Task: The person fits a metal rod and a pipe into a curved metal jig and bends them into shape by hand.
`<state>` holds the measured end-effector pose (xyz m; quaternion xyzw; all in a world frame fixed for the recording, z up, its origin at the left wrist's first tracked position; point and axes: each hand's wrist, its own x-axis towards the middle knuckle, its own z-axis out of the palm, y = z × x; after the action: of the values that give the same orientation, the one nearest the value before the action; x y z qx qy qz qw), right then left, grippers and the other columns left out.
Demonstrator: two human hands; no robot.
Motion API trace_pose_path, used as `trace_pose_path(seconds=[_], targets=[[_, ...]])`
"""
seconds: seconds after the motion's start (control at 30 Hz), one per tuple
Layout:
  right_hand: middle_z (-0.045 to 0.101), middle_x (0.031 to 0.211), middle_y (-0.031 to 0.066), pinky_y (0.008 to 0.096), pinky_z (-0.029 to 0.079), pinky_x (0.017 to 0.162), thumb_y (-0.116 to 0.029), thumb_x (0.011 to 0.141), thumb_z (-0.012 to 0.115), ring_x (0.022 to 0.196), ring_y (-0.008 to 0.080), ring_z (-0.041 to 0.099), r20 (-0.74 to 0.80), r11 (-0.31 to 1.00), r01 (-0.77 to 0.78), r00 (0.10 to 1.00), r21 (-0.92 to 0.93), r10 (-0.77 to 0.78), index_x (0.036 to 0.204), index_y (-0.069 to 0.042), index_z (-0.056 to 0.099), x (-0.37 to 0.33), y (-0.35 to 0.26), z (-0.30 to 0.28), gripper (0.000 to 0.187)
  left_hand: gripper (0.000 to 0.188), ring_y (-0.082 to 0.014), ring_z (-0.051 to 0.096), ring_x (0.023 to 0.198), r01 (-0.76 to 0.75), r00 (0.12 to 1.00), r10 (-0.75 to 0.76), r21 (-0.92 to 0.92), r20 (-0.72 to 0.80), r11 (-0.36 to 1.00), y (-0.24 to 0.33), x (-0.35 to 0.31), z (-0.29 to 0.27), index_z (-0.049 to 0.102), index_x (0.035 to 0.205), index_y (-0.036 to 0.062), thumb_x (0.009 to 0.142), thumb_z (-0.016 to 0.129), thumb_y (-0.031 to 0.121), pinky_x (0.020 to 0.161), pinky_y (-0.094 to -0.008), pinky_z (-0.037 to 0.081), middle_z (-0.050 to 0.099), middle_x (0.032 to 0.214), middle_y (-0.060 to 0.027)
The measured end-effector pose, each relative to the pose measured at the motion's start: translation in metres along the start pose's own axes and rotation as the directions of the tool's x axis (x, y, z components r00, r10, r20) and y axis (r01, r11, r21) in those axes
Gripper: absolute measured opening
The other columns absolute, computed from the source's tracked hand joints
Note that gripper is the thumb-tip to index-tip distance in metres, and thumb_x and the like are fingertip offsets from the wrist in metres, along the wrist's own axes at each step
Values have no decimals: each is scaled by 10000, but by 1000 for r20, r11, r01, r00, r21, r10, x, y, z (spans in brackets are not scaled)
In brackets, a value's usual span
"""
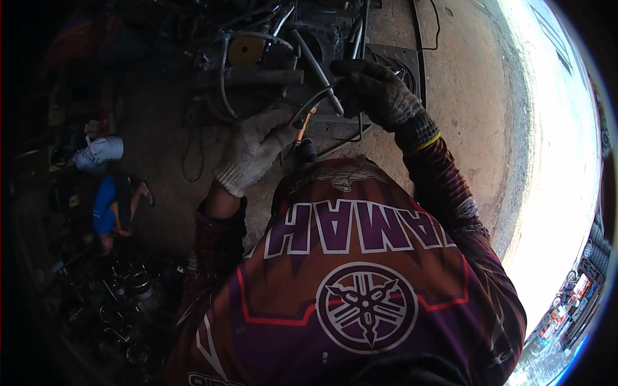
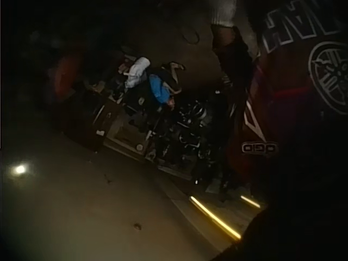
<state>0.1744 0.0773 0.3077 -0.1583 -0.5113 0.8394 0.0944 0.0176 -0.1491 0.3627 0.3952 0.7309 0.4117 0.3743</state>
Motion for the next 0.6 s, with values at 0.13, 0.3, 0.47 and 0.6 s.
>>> trace_pose_path(seconds=[0.13, 0.3, 0.47, 0.6], targets=[[676, 1008, 95, 305, 567, 710, -314, 974, 618, 798, 168, 664, -91, 998, 56, 994, -37, -59, 1387, 16, 484, 5, 5, 32, 545, 203, -203, 666, 754, -92, 970, 158, 322, -187, 942, -14, -2, 17, 707, 1078, 100, 879, 683, 135, 701, -334, 538, 689, 852, -69], [665, 1047, 95, 311, 571, 747, -195, 972, 611, 871, 177, 667, -94, 973, -204, 972, 110, 214, 1311, -16, 545, 21, 17, 49, 389, 256, -260, 676, 842, -81, 852, 414, 700, -320, 709, -46, -12, 24, 695, 1114, 133, 859, 704, 155, 735, -386, 537, 691, 958, -69], [645, 1121, 104, 323, 572, 795, -146, 932, 638, 957, 207, 668, 310, 366, 401, 908, -840, -284, 1243, -56, 609, 25, 28, 65, 325, 295, -265, 664, 872, -103, 720, 551, 721, -421, 686, -51, -19, 30, 690, 1125, 158, 832, 720, 154, 760, -391, 529, 673, 994, -65], [626, 1175, 122, 323, 573, 844, -86, 900, 651, 1037, 246, 649, 409, 221, 496, 845, -840, -344, 1265, -65, 601, 35, 40, 71, 369, 290, -263, 659, 873, -76, 680, 527, 665, -510, 743, -65, -20, 30, 695, 1106, 161, 818, 725, 139, 772, -406, 523, 670, 996, -60]])
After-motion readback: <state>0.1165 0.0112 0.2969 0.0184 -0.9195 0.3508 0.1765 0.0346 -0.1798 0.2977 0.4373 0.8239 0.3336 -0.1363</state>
